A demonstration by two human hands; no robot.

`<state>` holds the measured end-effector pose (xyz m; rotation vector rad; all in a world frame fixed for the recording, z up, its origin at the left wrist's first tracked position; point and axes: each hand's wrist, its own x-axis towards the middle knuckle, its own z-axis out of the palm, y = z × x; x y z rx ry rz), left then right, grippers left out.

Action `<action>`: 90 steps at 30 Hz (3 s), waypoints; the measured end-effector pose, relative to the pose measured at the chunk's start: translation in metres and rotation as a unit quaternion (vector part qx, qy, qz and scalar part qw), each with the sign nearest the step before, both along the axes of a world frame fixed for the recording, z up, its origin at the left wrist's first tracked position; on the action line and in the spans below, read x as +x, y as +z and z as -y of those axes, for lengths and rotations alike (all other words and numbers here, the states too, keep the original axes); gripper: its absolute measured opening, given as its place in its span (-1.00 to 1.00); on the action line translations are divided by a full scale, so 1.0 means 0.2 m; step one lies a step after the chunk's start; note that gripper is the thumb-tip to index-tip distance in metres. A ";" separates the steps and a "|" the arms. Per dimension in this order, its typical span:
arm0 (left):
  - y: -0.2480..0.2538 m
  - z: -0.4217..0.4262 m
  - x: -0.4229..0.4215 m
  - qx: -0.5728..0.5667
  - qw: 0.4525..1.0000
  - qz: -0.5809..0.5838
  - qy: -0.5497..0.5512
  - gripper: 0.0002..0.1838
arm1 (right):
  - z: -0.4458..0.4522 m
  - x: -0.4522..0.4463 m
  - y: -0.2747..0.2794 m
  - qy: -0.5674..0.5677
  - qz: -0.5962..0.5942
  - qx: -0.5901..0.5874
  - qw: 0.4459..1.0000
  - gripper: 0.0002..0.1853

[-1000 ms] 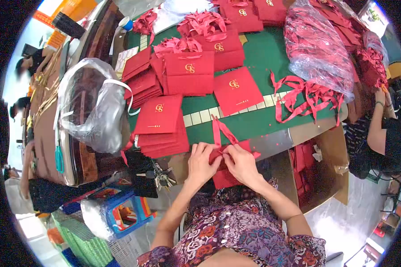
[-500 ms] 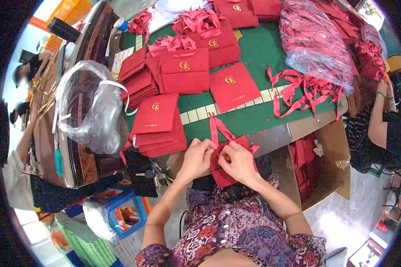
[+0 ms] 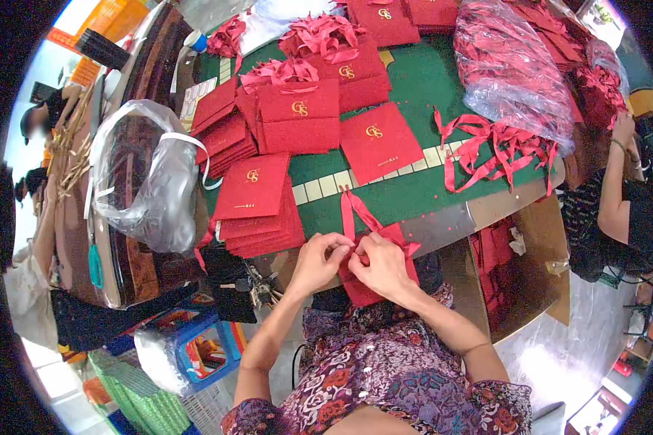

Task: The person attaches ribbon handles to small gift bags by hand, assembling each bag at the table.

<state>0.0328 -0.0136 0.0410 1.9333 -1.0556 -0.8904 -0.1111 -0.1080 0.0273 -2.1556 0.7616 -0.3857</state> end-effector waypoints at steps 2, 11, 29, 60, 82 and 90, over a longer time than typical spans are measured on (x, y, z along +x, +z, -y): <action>-0.02 0.00 -0.02 -0.023 1.000 0.006 0.012 -0.87 | -0.01 0.00 0.00 -0.009 0.002 0.005 1.000 -0.81; -0.03 -0.03 -0.04 -0.050 0.997 0.051 0.024 -0.77 | 0.04 -0.07 0.18 0.052 -0.026 -0.028 0.998 -0.81; -0.12 -0.02 -0.10 -0.269 0.930 0.250 -0.025 -0.77 | 0.41 0.06 0.11 0.247 -0.041 0.113 0.961 -0.73; -0.13 0.26 -0.08 -0.161 0.972 0.103 0.139 -0.92 | 0.41 0.05 0.06 -0.011 0.040 0.186 0.982 -0.86; 0.03 -0.02 -0.08 -0.036 0.992 -0.123 -0.017 -0.36 | 0.70 0.17 -0.01 -0.138 0.226 0.140 0.954 -0.85; 0.18 0.01 0.11 -0.134 0.971 -0.194 0.040 -0.14 | 0.72 0.11 -0.04 -0.120 0.204 0.167 0.957 -0.70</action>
